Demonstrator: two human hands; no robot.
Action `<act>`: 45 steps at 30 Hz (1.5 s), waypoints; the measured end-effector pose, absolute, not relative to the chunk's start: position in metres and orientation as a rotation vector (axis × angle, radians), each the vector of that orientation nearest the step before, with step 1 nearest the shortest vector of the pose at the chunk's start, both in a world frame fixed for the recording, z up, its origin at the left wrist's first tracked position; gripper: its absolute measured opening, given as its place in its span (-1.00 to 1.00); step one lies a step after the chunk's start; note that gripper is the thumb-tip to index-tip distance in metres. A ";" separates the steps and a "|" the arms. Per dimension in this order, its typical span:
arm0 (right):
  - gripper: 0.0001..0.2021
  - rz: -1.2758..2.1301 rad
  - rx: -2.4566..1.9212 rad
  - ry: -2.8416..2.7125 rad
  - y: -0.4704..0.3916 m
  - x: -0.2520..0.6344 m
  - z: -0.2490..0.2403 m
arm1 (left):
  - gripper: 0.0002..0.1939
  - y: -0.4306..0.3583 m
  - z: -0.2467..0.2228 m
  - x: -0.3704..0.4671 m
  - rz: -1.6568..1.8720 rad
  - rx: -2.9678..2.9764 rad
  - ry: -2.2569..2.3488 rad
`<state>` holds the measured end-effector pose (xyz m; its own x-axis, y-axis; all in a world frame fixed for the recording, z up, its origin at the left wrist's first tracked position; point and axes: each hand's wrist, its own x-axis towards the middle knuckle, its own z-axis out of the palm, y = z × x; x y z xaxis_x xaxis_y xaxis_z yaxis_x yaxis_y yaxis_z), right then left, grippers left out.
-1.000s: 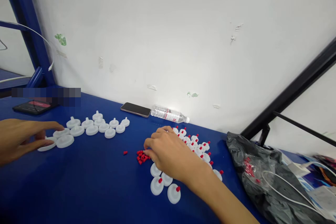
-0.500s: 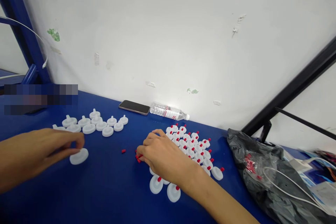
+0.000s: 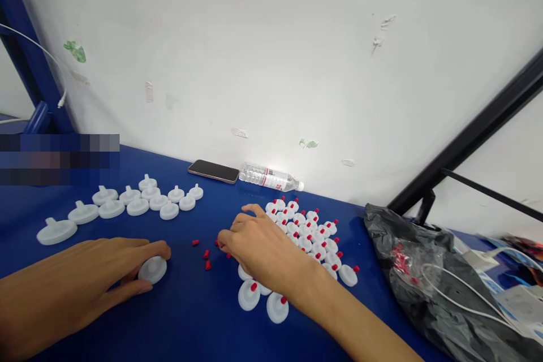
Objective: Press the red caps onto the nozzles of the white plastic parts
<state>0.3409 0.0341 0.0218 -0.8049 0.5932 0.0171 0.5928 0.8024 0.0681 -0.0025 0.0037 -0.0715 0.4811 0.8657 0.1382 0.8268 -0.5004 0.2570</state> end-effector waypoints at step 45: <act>-0.33 -0.062 1.234 3.737 -0.006 0.319 0.025 | -0.64 -0.025 -0.014 0.076 1.533 2.591 1.161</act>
<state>0.3193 -0.0063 0.0252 -0.5333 0.5174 0.6693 0.4951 0.8324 -0.2490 0.0761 -0.0253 -0.0141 0.2908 0.5367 0.7921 0.6169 -0.7380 0.2735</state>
